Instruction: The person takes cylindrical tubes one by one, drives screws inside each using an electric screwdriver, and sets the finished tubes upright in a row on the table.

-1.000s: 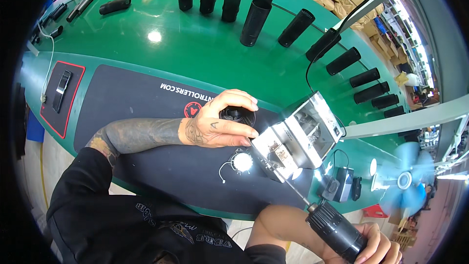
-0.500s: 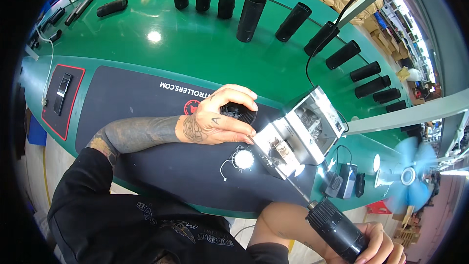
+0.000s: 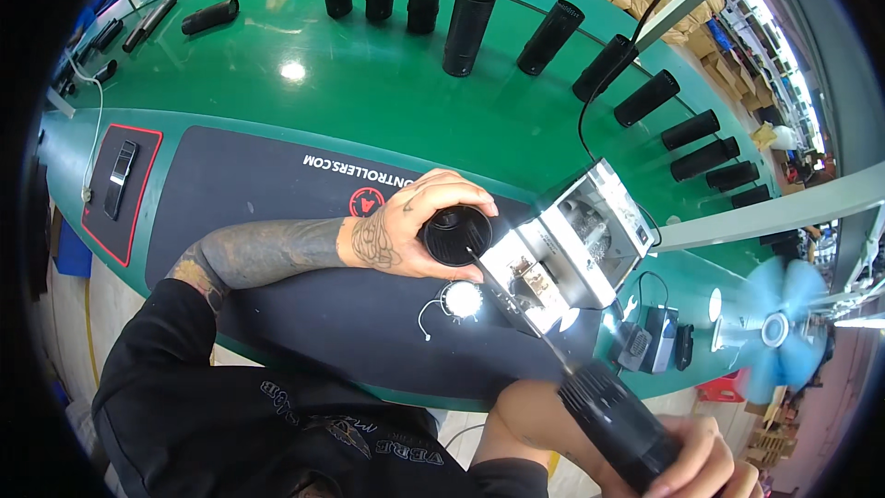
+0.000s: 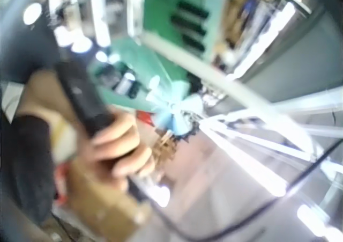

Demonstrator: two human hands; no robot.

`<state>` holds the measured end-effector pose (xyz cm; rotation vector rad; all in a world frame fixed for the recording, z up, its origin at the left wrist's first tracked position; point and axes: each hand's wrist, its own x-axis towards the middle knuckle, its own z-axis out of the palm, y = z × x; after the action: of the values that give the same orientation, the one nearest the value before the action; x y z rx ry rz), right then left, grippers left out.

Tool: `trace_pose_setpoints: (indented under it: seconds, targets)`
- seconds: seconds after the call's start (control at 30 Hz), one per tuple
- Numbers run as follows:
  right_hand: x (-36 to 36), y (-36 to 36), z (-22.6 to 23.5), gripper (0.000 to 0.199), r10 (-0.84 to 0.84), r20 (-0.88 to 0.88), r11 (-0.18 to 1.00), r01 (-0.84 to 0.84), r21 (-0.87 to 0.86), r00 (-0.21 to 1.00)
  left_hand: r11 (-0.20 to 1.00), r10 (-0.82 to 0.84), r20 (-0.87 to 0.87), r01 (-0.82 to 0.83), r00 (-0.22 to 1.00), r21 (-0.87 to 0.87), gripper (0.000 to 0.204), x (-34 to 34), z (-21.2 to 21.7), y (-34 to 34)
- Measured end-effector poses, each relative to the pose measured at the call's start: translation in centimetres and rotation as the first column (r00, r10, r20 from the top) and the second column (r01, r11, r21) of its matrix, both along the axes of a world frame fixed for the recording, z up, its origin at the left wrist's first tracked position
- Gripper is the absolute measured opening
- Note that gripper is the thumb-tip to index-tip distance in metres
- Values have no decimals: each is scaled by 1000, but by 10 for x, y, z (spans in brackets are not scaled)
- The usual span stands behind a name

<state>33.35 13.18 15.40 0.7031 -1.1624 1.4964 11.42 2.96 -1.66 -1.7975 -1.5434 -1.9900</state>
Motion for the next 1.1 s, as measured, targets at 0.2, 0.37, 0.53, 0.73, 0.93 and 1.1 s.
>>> trace_pose_setpoints:
  seconds: [0.2,0.37,0.53,0.73,0.93,1.1]
  targets:
    - [-50,-14,-13,28,-84,213,974,35,222,974,1000,-3,-106,0,994,-29,68,1,-5,8]
    - [-69,-17,-21,34,-247,245,941,172,292,937,999,19,-126,-23,992,-33,61,-1,-4,10]
    - [-72,-14,-26,34,-230,273,937,137,321,934,999,23,-129,-29,991,-46,60,-2,-5,10]
    - [-75,-17,-30,35,-217,203,941,150,303,955,998,37,-128,-43,991,-48,59,-4,-9,10]
    - [-72,-11,-31,35,-193,240,938,107,329,951,998,30,-124,-38,992,-57,59,-2,-5,10]
    - [-77,-17,-33,35,-231,282,923,119,366,931,998,1,-102,-7,995,-63,60,-3,-7,11]
